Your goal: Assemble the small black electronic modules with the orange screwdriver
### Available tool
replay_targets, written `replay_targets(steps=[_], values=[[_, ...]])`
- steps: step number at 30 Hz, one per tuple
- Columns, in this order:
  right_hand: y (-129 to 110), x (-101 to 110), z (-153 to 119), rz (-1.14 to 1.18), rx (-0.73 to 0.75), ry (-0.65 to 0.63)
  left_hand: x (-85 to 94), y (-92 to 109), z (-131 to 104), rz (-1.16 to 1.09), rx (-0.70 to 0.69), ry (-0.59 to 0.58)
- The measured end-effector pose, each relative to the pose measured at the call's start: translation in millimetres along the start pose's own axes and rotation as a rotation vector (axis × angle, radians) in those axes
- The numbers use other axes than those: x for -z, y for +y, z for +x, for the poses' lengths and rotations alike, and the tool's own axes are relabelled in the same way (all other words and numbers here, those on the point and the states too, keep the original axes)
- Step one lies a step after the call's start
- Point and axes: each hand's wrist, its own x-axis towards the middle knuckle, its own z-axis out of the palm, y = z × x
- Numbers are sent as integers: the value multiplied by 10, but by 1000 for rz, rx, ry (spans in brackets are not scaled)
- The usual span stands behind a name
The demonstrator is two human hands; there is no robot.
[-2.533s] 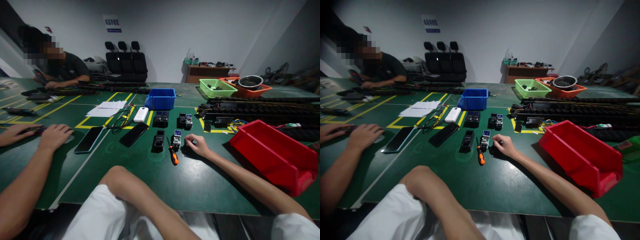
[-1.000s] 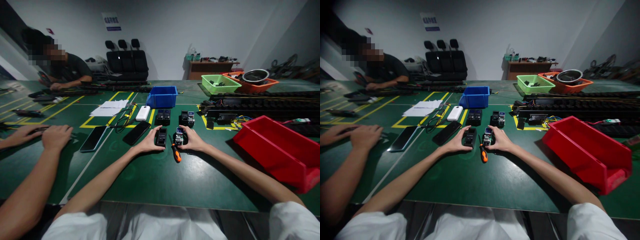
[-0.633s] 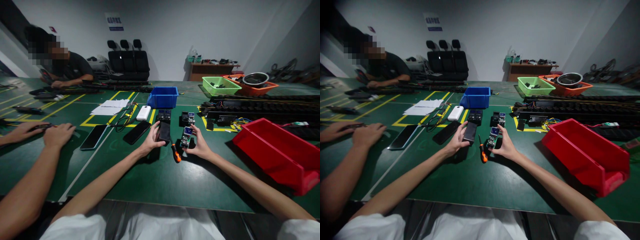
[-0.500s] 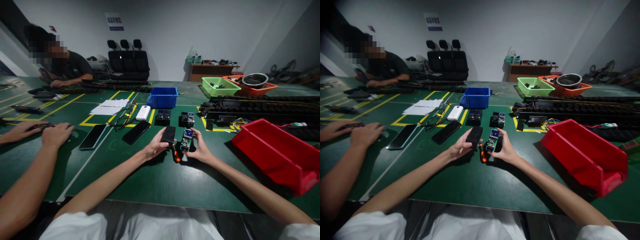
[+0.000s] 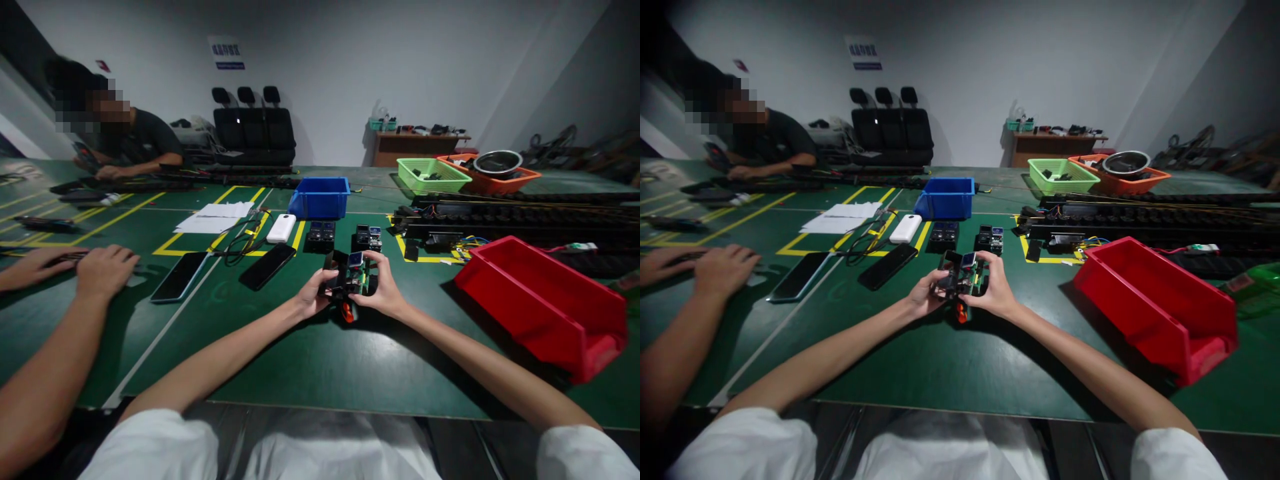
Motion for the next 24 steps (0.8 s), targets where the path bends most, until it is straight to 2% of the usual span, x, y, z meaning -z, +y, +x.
replay_targets(steps=[5, 11, 14, 18, 24], values=[[33, -20, 49, -111, 57, -25, 123, -40, 164, 5, -20, 23], [163, -57, 41, -59, 31, -122, 191, -8, 277, -97, 53, -19], [180, -78, 31, -36, 38, -161, 187, 22, 283, -148, 68, -16], [163, -106, 16, 2, 49, -230, 180, 27, 245, -159, 120, -93], [167, -127, -12, 13, 37, -211, 170, 12, 200, -162, 85, -170]])
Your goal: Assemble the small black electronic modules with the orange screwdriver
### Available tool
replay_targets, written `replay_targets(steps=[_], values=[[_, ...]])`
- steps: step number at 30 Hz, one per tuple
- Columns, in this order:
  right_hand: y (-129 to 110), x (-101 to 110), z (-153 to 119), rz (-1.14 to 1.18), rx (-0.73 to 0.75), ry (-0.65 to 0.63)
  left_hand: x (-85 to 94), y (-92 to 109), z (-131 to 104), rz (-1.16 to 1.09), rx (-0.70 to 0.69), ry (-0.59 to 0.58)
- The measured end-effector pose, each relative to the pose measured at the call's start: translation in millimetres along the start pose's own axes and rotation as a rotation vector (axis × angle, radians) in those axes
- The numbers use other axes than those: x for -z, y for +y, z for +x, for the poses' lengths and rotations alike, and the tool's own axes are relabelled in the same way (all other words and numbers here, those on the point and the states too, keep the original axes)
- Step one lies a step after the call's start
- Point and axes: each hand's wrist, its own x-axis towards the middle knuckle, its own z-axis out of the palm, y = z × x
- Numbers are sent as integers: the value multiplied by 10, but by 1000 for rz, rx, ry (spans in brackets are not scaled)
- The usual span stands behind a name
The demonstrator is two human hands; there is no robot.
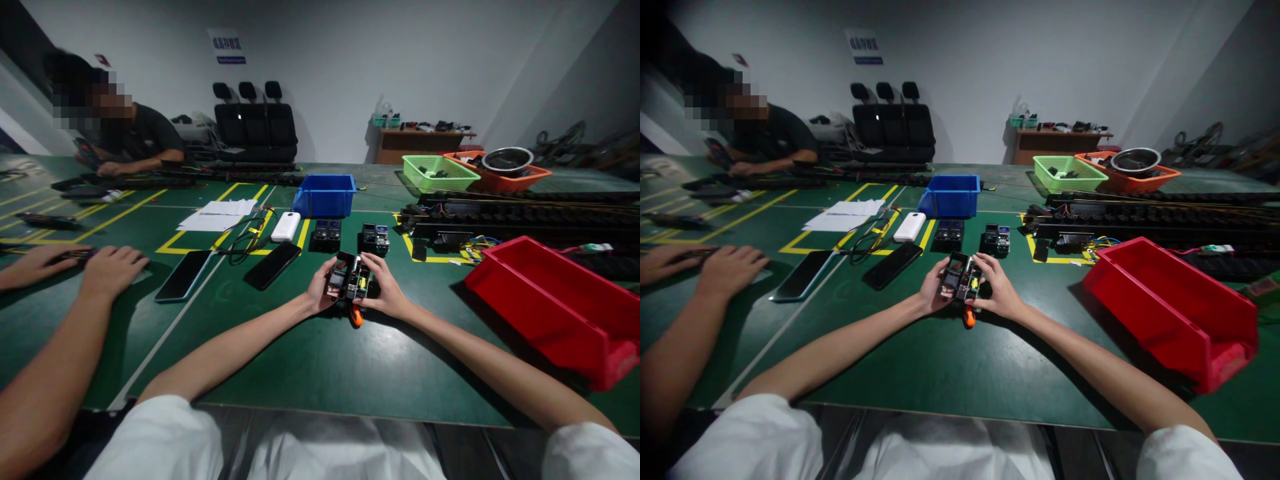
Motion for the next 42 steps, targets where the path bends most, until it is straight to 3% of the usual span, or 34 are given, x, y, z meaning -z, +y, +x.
replay_targets(steps=[9, 25, 42], values=[[31, -22, -5, 56, -74, 76, 2, 10, -4, -19, -14, 34], [-16, 2, -66, 33, -11, 278, -12, 1, -24, 139, 9, 72], [-33, 33, -49, 17, 81, 166, -12, -85, -12, 218, -23, 75]])
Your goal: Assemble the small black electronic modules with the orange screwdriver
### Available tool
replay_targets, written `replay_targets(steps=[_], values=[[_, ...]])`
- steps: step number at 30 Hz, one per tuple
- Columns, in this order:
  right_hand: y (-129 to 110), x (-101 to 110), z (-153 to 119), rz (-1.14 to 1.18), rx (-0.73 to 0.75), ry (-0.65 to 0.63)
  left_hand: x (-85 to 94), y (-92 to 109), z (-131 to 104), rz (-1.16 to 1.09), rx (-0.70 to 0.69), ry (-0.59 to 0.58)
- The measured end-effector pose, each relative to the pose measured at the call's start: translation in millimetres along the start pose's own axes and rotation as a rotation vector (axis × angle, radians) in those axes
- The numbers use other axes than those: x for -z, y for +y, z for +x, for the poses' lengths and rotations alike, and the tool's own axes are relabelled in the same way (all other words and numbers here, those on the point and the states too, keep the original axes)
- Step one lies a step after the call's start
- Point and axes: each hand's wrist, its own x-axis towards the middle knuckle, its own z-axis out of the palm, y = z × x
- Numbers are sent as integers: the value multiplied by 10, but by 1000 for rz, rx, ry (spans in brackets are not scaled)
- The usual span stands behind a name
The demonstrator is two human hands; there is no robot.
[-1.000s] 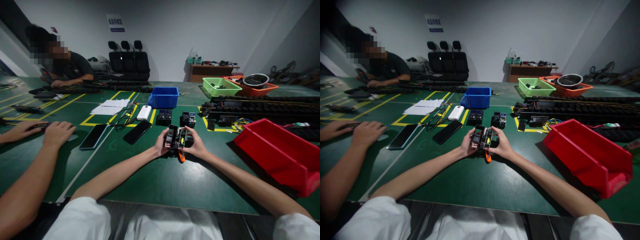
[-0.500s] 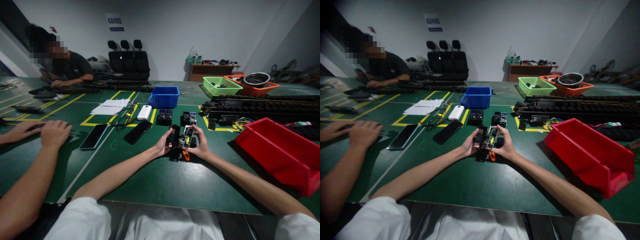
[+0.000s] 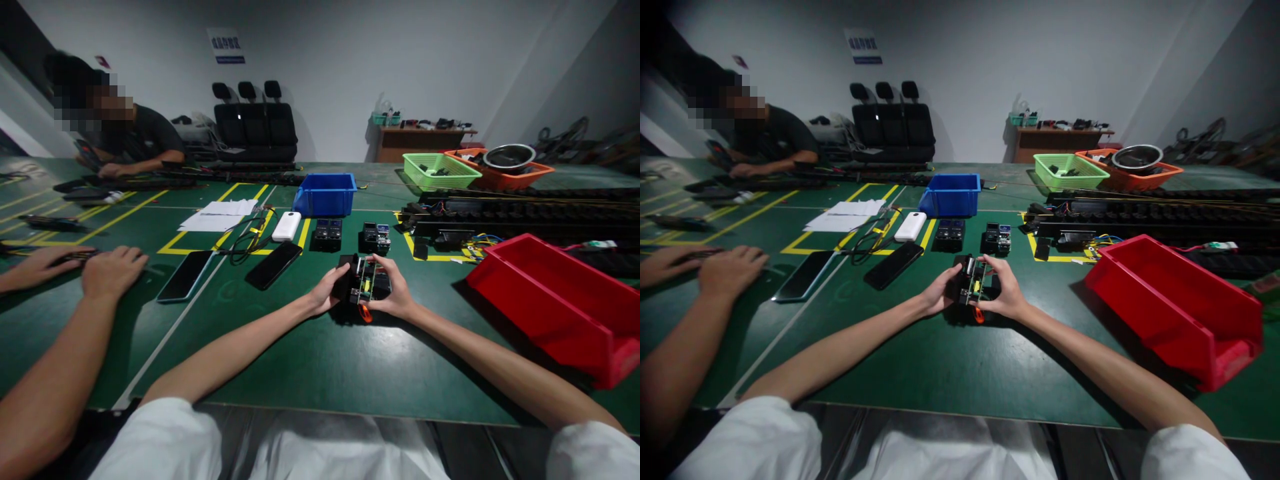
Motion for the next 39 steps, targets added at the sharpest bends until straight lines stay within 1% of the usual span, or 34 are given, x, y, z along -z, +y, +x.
replay_targets(steps=[5, 14, 18, 21, 23, 29, 39], values=[[5, 3, 0, -5, -20, -22, -24, 18, -12, -18, 25, 3], [0, 1, 20, -49, -16, -54, -26, 36, -16, 43, -29, -5], [41, -24, 11, -24, -8, -26, -8, 35, -16, 83, -33, -68], [60, -36, 2, -14, -1, -7, -4, 25, -16, 104, -76, -134], [59, -34, -1, -28, 12, -3, -2, 17, -14, 116, -99, -158], [39, -10, 10, -72, 15, -7, 12, -4, -1, 138, -113, -102], [49, -7, -14, -97, 51, -38, -33, -12, -13, 178, -151, -106]])
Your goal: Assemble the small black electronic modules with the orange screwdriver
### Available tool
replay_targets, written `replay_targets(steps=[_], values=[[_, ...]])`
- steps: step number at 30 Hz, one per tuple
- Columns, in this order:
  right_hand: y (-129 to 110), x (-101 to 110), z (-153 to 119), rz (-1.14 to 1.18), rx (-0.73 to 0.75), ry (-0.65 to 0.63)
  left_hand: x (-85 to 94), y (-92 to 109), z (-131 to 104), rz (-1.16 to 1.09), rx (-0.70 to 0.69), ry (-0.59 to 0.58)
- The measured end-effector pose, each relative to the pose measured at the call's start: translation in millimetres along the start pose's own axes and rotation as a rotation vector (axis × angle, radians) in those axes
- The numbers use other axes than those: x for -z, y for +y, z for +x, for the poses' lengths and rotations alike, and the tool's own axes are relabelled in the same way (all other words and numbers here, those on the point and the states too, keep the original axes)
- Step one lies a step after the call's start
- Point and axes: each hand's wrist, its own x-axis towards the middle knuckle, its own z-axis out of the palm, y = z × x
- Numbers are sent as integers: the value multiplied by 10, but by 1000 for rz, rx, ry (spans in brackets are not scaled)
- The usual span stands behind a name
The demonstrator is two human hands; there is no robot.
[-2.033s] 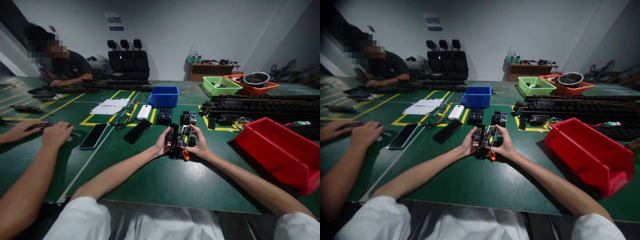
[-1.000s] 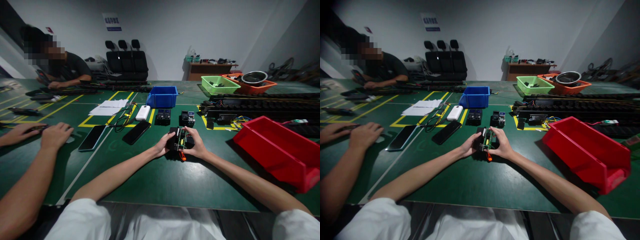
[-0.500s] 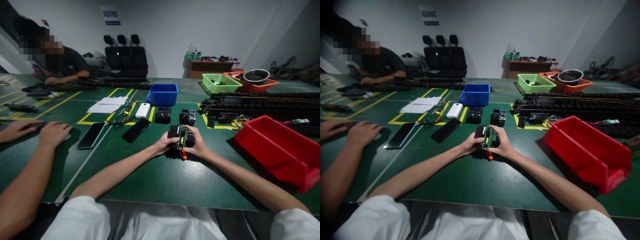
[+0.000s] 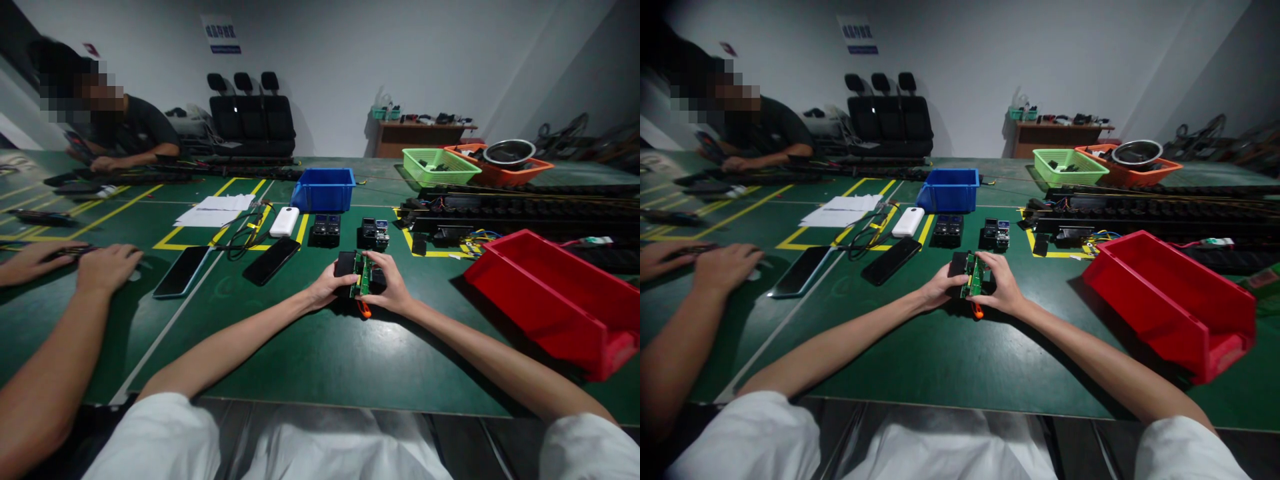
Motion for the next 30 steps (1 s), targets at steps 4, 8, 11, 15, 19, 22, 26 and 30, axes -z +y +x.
replay_targets(steps=[4, 8, 11, 15, 19, 22, 26, 30], values=[[-15, -1, -2, 34, -32, -32, -17, -2, -8, -7, -12, 16], [-34, -6, 9, 78, -66, -50, -2, -6, -6, -18, 12, 53], [-35, -9, 14, 101, -64, -51, 16, -8, -1, -30, 21, 62], [-31, -9, 15, 126, -42, -22, 25, 4, -3, -21, 40, 26], [-28, -12, 11, 144, -26, 0, 23, 13, -9, -32, 52, -9], [-21, -15, 5, 145, -22, 1, 23, 13, -11, -34, 61, -27], [-14, -15, 3, 136, -28, -4, 24, 15, -14, -30, 66, -25], [-20, -11, 8, 118, -40, -10, 22, 18, -20, -31, 67, -10]])
